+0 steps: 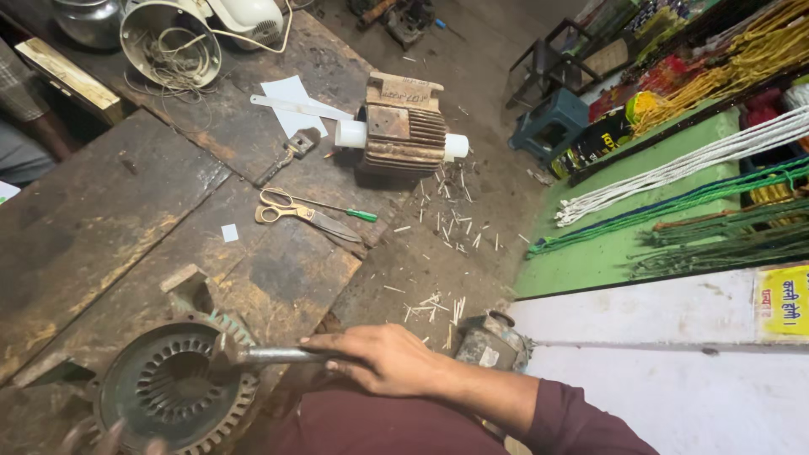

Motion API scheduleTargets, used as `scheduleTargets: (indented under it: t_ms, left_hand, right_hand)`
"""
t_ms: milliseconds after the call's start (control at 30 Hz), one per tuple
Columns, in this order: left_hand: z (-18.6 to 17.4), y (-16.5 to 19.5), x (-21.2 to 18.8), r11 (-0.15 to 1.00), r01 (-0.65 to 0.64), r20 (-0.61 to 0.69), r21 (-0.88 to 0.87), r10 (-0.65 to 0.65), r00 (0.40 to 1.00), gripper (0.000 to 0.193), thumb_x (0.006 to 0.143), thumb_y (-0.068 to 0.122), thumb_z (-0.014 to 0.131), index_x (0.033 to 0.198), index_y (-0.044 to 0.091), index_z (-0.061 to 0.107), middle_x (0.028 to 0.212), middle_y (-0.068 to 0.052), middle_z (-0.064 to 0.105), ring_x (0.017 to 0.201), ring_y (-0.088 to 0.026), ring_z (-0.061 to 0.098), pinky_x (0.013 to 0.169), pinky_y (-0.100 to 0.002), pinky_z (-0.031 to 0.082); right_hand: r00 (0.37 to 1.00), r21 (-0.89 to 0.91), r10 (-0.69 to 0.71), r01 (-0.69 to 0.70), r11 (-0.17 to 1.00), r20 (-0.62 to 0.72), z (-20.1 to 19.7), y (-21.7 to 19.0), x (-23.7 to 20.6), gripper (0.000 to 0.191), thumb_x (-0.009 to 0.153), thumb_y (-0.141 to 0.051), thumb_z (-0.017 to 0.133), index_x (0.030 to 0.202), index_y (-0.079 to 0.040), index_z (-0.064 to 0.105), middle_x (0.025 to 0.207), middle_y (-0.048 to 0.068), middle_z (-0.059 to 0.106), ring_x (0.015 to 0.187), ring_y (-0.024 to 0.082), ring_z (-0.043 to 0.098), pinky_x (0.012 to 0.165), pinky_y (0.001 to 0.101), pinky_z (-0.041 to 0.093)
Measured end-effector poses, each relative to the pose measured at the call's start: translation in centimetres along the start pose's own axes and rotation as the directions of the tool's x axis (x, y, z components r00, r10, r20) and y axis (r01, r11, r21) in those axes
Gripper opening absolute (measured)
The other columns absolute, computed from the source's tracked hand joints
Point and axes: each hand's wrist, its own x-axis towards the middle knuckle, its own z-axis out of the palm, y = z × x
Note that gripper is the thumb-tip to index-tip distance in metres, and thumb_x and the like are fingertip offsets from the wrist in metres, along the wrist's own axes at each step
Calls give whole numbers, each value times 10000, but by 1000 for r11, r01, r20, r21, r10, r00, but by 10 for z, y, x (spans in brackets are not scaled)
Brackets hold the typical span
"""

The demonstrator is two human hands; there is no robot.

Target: The person cuts white plastic strips with scissors and handles small parts at a workbench, then uses a hammer to strike and loosen the rotor and stator of an old electric motor, and finally measures a motor part with a micrometer.

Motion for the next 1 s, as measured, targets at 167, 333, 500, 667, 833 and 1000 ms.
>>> scheduleTargets:
  t_ms: [167, 333, 500, 667, 833, 1000]
  left_hand:
    - [-5, 45, 18, 852, -193, 226, 487, 91, 970, 492, 874, 586, 489, 1050, 234, 784, 1447, -222, 606, 1418, -467, 542, 1232, -581, 408]
    - [-11, 54, 31, 792, -296, 341, 535, 118, 933, 566, 877, 629, 405, 939, 254, 824, 1417, -201, 611, 1396, -452, 537, 1283, -584, 360]
    - [-12, 54, 33, 659, -320, 400, 680, 31, 916, 547, 911, 650, 393, 1040, 327, 816, 1492, -110, 582, 1479, -349, 510, 1286, -474, 333]
    - [-19, 75, 26, 748, -203, 328, 631, -20, 945, 423, 875, 586, 528, 1015, 321, 826, 1551, -87, 558, 1490, -359, 437, 1302, -518, 318]
    - [-19, 92, 24, 832, -59, 144, 552, -26, 989, 335, 895, 529, 637, 922, 249, 819, 1572, -27, 570, 1528, -306, 398, 1297, -538, 303]
    - [-25, 96, 28, 936, -54, 76, 348, 29, 997, 310, 903, 429, 646, 881, 151, 781, 1525, -120, 568, 1497, -372, 382, 1244, -579, 313]
  right_hand:
    - [999, 8, -41, 41, 999, 4, 2, 4, 0, 455, 1026, -244, 631, 1473, -191, 561, 1123, 103, 733, 913, 310, 730, 747, 412, 589]
    - [991, 8, -129, 130, 992, -39, 2, 5, 2, 450, 1031, -240, 634, 1470, -185, 553, 1221, 104, 729, 987, 313, 736, 804, 409, 599]
    - [993, -31, -112, 113, 993, 23, -4, 2, 7, 465, 1023, -245, 643, 1478, -216, 550, 1188, 82, 735, 922, 299, 732, 724, 401, 589]
    - [991, -100, -66, 78, 992, 118, -10, 1, 12, 489, 1004, -257, 664, 1484, -251, 570, 1024, 83, 727, 812, 291, 720, 656, 402, 571]
    - [989, -50, -143, 145, 988, 42, -8, 0, 18, 471, 1000, -230, 653, 1463, -220, 565, 1089, 101, 734, 856, 313, 721, 697, 413, 576]
    - [996, -24, -61, 62, 998, 58, -10, -4, 22, 475, 989, -208, 660, 1457, -209, 584, 1021, 117, 731, 857, 322, 721, 734, 427, 573]
